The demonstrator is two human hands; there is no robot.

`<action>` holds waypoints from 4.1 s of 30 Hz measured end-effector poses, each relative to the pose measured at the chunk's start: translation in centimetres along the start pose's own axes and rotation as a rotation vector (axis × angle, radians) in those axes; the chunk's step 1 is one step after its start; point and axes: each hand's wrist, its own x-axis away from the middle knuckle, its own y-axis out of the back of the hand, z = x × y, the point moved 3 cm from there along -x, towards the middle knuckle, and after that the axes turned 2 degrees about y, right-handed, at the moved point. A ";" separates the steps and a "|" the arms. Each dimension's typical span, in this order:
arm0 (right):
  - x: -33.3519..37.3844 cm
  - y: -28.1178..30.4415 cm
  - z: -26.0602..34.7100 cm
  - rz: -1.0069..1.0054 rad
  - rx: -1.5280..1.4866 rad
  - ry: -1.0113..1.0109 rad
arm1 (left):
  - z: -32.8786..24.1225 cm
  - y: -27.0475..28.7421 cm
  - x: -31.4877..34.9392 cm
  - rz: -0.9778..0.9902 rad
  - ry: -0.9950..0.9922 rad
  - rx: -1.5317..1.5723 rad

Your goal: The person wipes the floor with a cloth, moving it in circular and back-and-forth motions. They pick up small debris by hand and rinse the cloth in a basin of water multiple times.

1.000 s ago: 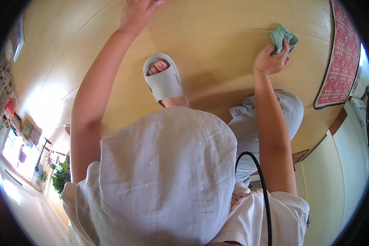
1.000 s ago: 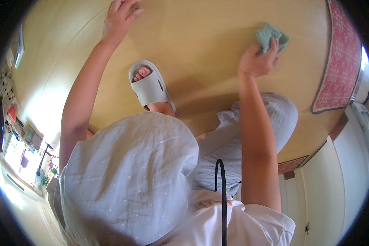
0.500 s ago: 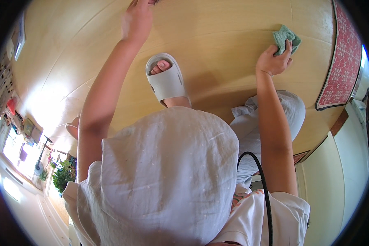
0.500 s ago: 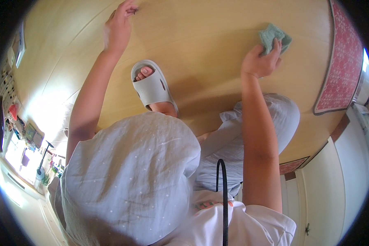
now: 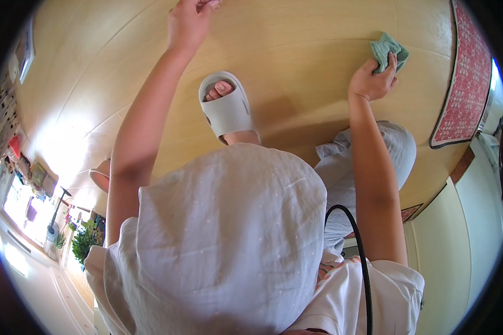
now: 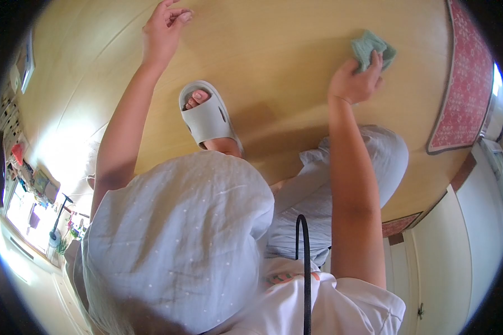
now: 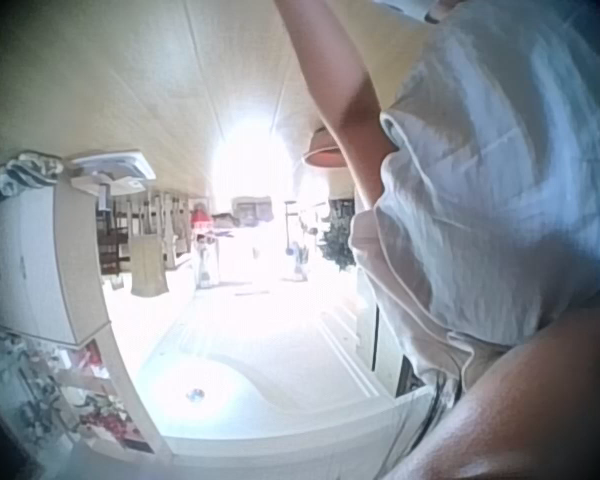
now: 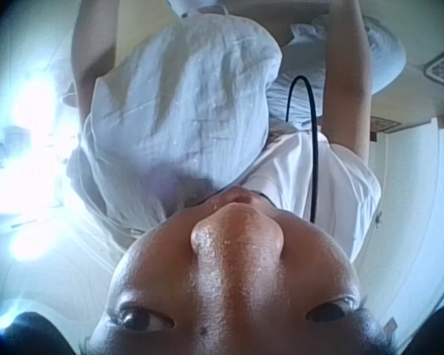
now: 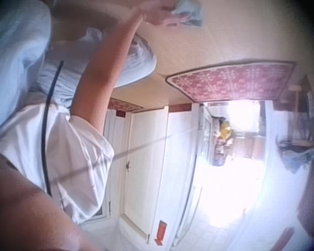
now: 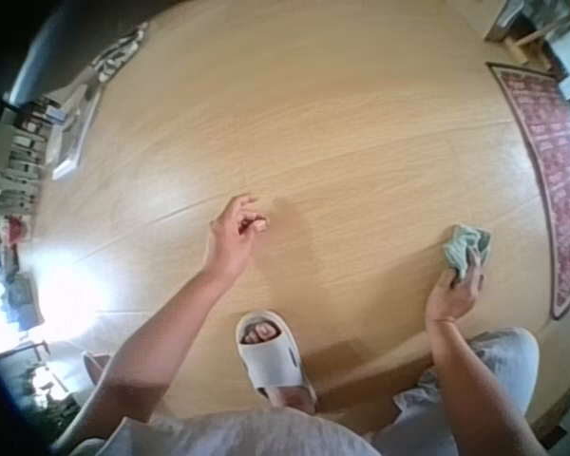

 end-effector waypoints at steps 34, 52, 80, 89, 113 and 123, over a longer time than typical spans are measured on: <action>-0.1 0.0 0.0 0.032 0.021 -0.024 | -2.9 4.6 0.6 0.272 0.519 0.393; 0.2 -0.1 0.0 0.028 0.004 -0.016 | -2.4 3.7 1.1 0.158 0.531 0.502; -12.7 11.0 -21.7 0.064 -1.078 -1.171 | -15.5 -7.1 2.5 0.294 0.307 -0.216; -17.4 13.4 -42.9 0.398 -1.353 -1.177 | -22.1 -17.1 -1.7 0.401 0.250 0.142; -19.4 2.1 -51.4 -0.201 -0.901 -1.657 | -88.5 -75.9 -25.5 0.620 -1.085 0.161; -19.6 3.5 -51.4 -0.294 -1.045 -2.081 | -104.2 -80.9 -44.4 0.573 -0.527 -0.191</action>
